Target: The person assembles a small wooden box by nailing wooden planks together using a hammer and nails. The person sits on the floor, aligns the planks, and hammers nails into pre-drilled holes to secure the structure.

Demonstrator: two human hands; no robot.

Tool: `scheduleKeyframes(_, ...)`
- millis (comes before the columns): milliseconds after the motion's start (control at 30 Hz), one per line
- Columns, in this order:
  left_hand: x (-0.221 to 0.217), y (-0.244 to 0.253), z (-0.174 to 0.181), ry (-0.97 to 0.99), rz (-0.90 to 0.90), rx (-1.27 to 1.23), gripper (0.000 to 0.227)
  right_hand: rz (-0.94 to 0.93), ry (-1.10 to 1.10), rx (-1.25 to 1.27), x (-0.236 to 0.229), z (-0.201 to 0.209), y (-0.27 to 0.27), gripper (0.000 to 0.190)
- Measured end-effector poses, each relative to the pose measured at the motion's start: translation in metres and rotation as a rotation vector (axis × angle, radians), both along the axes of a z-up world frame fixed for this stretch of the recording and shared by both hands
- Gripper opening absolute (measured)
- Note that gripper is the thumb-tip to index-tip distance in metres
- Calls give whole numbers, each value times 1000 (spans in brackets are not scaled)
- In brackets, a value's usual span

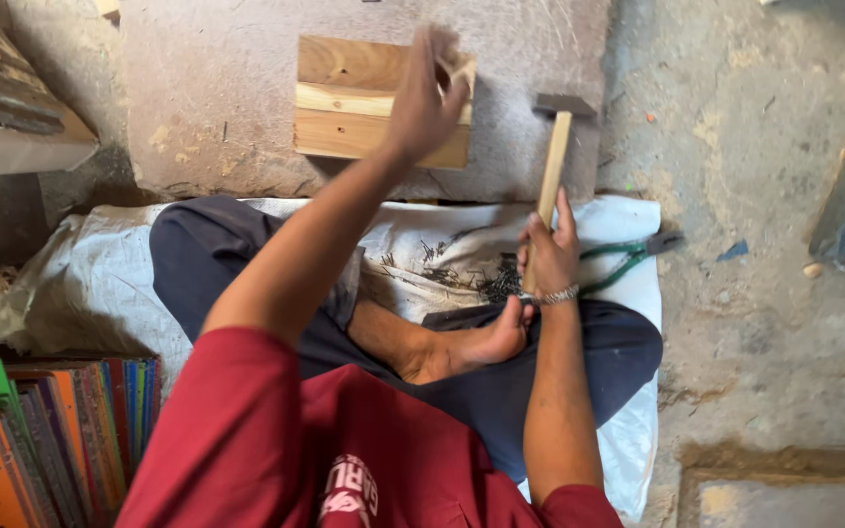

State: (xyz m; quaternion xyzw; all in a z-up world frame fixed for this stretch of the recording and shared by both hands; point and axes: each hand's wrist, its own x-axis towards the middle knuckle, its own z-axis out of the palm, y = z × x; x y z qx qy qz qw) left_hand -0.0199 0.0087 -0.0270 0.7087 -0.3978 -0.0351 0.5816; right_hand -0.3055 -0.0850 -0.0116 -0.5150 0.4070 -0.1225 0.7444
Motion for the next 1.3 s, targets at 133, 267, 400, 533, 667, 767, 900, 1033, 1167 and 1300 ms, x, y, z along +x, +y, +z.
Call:
scheduleKeyframes(133, -115, 42, 0, -199, -310, 435, 10, -15, -20, -34, 1, -12, 2, 74)
scheduleKeyframes(267, -193, 79, -4, -63, -633, 754, 35, -34, -39, -15, 6, -12, 2, 74)
scheduleKeyframes(400, -218, 71, -10, -179, -619, 886, 22, -19, -10, -44, 2, -9, 2, 73)
scheduleKeyframes(533, -220, 62, -8, -159, -553, 963, 21, -23, -18, -58, 5, -3, 2, 73)
scheduleKeyframes(667, -225, 66, -10, -46, -490, 931, 19, -20, 3, -60, 2, -3, 1, 74)
scheduleKeyframes(767, -222, 74, -11, 48, -394, 811, 16, -6, 0, -76, 1, -7, 0, 75)
scheduleKeyframes(900, -212, 91, -5, 418, -244, 440, 13, -16, -11, -49, 2, -8, 0, 74)
scheduleKeyframes(1033, -186, 104, 6, 689, -238, -24, 7, -17, -1, -55, 2, -6, 2, 75)
scheduleKeyframes(1167, -149, 109, 22, 827, -110, -155, 6, -21, 22, -64, 3, -6, 4, 74)
scheduleKeyframes(1300, -135, 101, 36, 1086, -55, -352, 8, -32, 25, -71, 4, -9, 2, 74)
